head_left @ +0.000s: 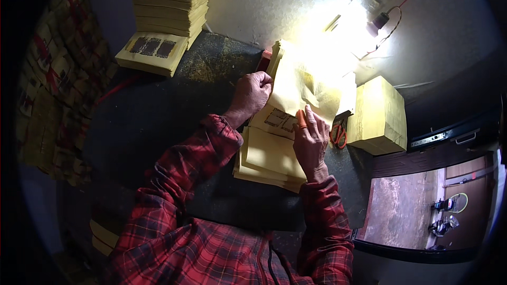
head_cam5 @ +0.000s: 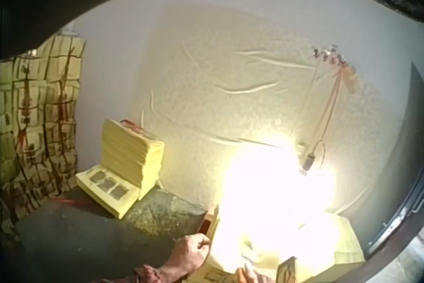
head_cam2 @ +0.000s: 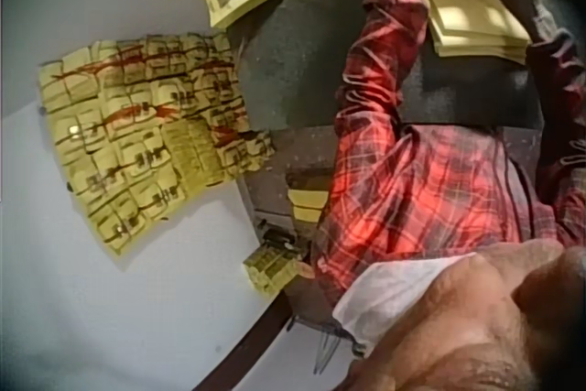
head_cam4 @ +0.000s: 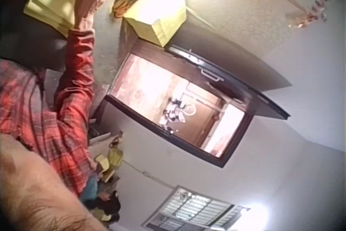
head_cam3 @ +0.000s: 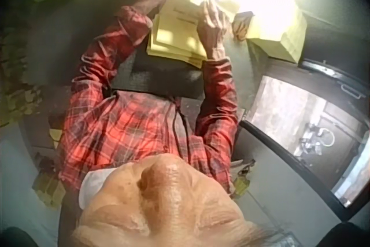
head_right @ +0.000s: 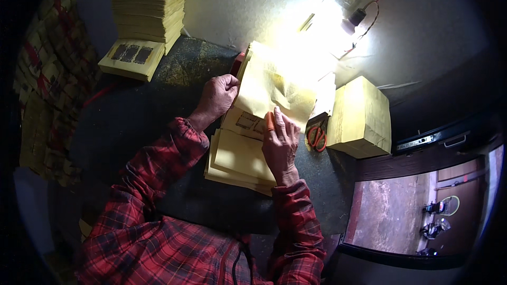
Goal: The person folds yellow rectangular sheets of paper in half repeatedly. They align the edges of each sheet, crease the fold, and place the finished item onto a growing stack on the table. The process is continuous and repetitive throughout the clip.
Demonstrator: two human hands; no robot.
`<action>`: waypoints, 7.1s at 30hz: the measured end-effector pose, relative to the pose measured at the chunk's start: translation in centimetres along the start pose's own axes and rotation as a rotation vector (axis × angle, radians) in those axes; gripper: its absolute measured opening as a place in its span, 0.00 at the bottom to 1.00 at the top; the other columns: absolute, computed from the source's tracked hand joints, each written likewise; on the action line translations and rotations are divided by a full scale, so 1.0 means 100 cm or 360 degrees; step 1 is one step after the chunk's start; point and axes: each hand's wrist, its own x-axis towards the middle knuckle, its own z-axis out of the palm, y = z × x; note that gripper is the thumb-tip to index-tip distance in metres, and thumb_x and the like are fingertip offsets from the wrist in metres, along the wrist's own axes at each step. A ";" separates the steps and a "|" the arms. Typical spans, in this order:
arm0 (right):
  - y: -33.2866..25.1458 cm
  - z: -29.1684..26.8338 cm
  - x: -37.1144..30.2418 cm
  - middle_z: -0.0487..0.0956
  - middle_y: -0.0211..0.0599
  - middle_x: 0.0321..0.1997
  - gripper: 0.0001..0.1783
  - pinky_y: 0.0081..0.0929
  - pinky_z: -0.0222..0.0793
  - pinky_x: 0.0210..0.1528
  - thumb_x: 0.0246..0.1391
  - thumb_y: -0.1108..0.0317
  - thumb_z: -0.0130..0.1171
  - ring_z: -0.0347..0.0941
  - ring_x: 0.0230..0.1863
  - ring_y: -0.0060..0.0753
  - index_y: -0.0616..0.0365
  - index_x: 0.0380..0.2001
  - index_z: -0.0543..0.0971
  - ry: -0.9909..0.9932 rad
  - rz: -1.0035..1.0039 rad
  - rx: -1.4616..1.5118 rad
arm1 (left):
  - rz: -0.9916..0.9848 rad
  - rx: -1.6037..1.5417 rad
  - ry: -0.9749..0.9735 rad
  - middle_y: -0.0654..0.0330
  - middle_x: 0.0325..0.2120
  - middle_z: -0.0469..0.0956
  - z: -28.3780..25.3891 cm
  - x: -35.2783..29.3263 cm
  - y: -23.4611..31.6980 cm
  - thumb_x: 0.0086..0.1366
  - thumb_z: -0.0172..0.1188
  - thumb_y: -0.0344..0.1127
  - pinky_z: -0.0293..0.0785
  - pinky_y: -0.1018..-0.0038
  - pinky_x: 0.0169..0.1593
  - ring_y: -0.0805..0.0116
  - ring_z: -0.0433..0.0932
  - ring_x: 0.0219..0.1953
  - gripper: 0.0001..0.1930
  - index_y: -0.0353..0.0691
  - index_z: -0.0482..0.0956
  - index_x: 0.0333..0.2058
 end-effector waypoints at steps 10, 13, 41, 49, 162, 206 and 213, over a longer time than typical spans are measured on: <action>-0.011 -0.008 0.013 0.78 0.48 0.69 0.27 0.46 0.75 0.56 0.57 0.76 0.66 0.78 0.56 0.44 0.60 0.62 0.80 -0.0066 0.0071 -0.0101 | 0.0072 0.0067 0.0024 0.56 0.29 0.89 0.002 0.001 -0.004 0.69 0.67 0.31 0.81 0.70 0.37 0.74 0.85 0.31 0.06 0.33 0.86 0.39; 0.000 0.004 0.011 0.82 0.44 0.64 0.19 0.43 0.76 0.51 0.58 0.76 0.66 0.79 0.49 0.40 0.63 0.54 0.85 0.0044 -0.0078 -0.0173 | 0.0018 0.0050 0.0021 0.56 0.29 0.88 0.003 0.002 -0.001 0.69 0.69 0.33 0.81 0.70 0.38 0.72 0.86 0.31 0.07 0.34 0.86 0.38; 0.045 0.039 0.048 0.75 0.58 0.71 0.25 0.60 0.56 0.74 0.64 0.62 0.69 0.67 0.71 0.64 0.49 0.64 0.83 0.0155 0.0391 -0.0106 | 0.0037 -0.0040 -0.0025 0.66 0.22 0.81 -0.003 -0.003 -0.002 0.75 0.65 0.35 0.74 0.76 0.25 0.82 0.75 0.19 0.09 0.34 0.84 0.37; 0.044 0.030 0.038 0.84 0.46 0.62 0.14 0.52 0.66 0.68 0.61 0.68 0.71 0.77 0.62 0.50 0.57 0.50 0.88 0.0282 0.0257 0.0015 | -0.0146 -0.0262 -0.0144 0.67 0.21 0.80 -0.003 0.001 0.001 0.78 0.62 0.42 0.74 0.75 0.24 0.82 0.76 0.19 0.15 0.35 0.85 0.38; -0.043 -0.056 -0.051 0.77 0.53 0.69 0.25 0.50 0.72 0.61 0.58 0.71 0.68 0.76 0.62 0.52 0.60 0.60 0.83 -0.0386 0.0123 0.0211 | 0.0426 0.0426 -0.0177 0.42 0.67 0.68 -0.036 -0.208 0.001 0.55 0.81 0.36 0.70 0.51 0.68 0.38 0.71 0.65 0.44 0.39 0.68 0.67; 0.019 0.001 -0.007 0.81 0.47 0.66 0.19 0.49 0.73 0.61 0.58 0.78 0.64 0.78 0.61 0.48 0.64 0.52 0.87 0.0029 0.0036 -0.0232 | -0.0084 -0.0043 -0.0221 0.53 0.43 0.83 -0.007 -0.060 0.010 0.66 0.75 0.33 0.80 0.66 0.52 0.67 0.82 0.46 0.23 0.34 0.74 0.54; -0.021 -0.039 -0.057 0.83 0.43 0.63 0.15 0.46 0.73 0.59 0.58 0.76 0.66 0.80 0.55 0.44 0.64 0.49 0.87 -0.0178 0.0060 -0.0089 | 0.0093 0.0294 -0.0237 0.42 0.60 0.70 -0.018 -0.147 -0.008 0.53 0.74 0.22 0.70 0.56 0.68 0.42 0.72 0.65 0.45 0.35 0.62 0.68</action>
